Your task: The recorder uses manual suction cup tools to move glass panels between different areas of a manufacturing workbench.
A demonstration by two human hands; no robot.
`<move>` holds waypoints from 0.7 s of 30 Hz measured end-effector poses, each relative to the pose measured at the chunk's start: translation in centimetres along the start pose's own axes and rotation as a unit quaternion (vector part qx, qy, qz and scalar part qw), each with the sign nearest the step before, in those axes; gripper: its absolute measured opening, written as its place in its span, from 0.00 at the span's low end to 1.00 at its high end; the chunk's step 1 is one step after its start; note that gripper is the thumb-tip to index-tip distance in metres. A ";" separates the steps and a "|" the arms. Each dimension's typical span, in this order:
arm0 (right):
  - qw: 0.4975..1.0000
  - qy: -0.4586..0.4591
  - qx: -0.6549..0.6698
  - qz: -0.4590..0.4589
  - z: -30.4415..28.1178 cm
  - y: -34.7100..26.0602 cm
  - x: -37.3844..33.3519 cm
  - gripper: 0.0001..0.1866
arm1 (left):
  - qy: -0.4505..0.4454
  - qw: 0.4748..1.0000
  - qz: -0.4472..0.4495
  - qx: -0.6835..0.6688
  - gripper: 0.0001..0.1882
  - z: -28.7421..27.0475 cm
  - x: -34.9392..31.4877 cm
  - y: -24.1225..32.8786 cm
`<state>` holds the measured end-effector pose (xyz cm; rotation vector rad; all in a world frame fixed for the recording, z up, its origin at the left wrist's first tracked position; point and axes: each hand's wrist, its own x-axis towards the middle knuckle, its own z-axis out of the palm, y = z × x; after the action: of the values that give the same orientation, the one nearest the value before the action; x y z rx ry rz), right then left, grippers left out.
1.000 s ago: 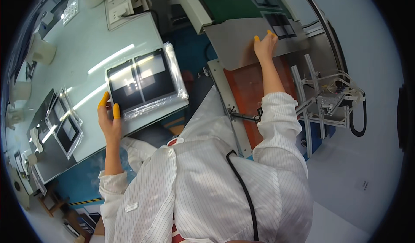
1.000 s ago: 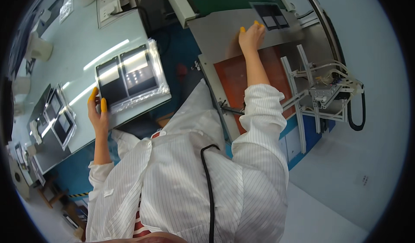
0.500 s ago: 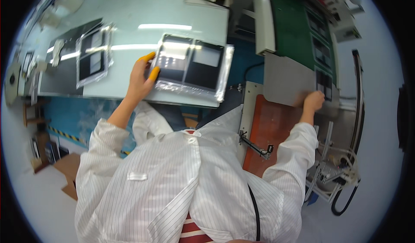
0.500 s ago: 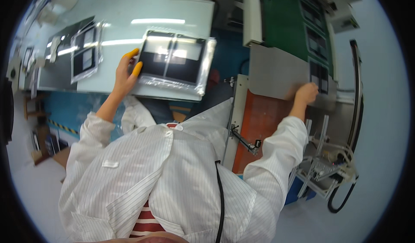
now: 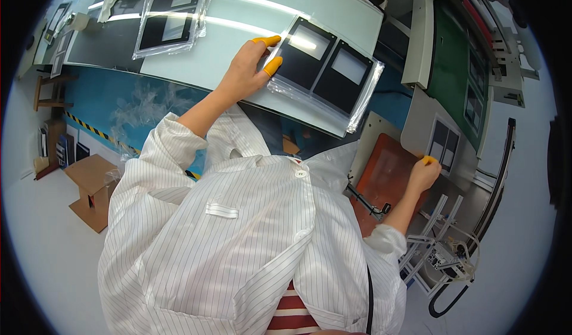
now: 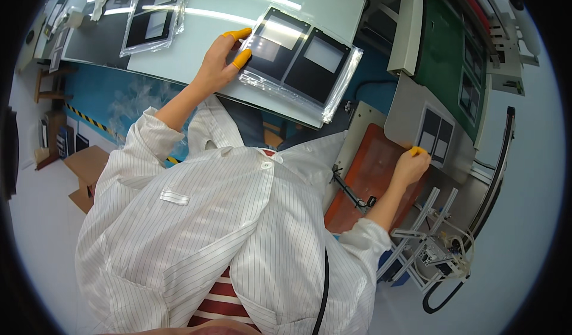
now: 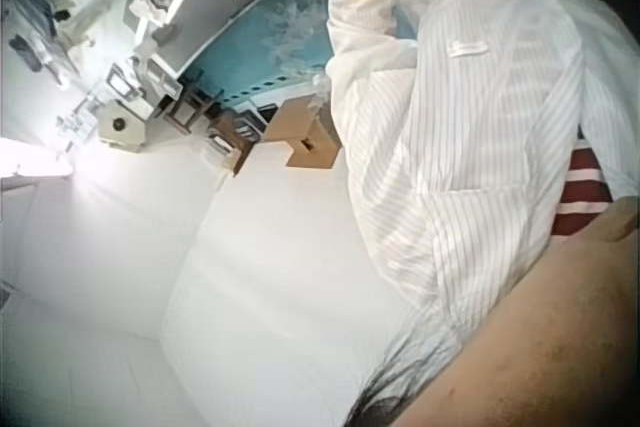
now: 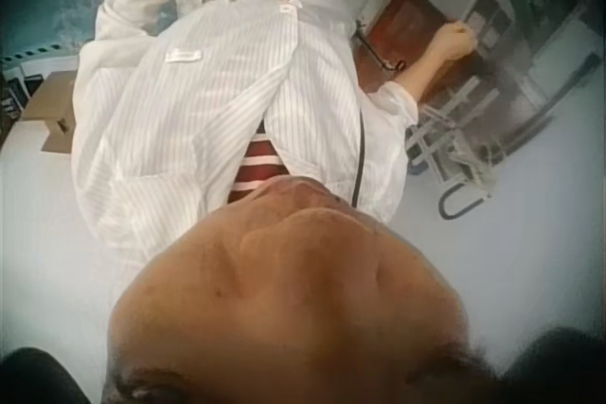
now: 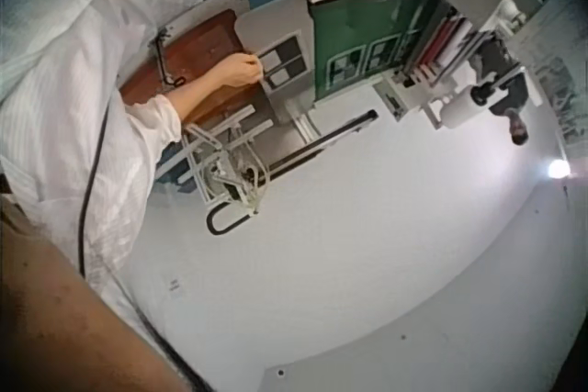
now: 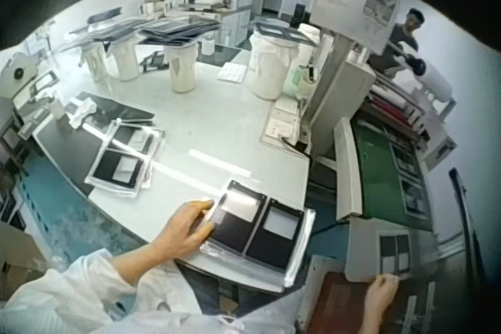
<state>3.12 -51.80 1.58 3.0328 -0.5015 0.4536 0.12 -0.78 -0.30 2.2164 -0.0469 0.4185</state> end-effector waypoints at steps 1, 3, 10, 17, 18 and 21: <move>1.000 0.000 -0.003 -0.004 -0.1 0.6 -1.0 0.12 | 0.005 1.000 0.010 -0.001 0.21 0.1 -0.1 -0.2; 0.988 0.039 0.128 0.079 0.3 1.3 -2.4 0.17 | 0.005 1.000 0.001 0.004 0.20 0.1 -0.2 -0.6; 0.633 -0.074 0.577 0.511 4.1 5.5 0.8 0.15 | -0.008 1.000 -0.011 -0.014 0.14 0.0 -0.2 -0.7; 0.697 -0.008 0.667 0.263 -1.1 1.3 1.0 0.08 | 0.062 0.994 -0.001 -0.087 0.15 0.2 -0.4 -0.7; 0.699 -0.013 0.666 0.259 -3.0 -0.5 0.5 0.08 | 0.066 0.995 0.003 -0.077 0.15 0.2 -0.4 -0.9; 0.725 0.000 0.677 0.125 -8.4 -5.4 -1.2 0.09 | 0.069 0.995 0.007 -0.078 0.15 0.2 -0.3 -1.3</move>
<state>1.45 -45.61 9.35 4.3158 -0.8651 1.3417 0.18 -0.14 -1.49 2.0306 -0.0198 0.5554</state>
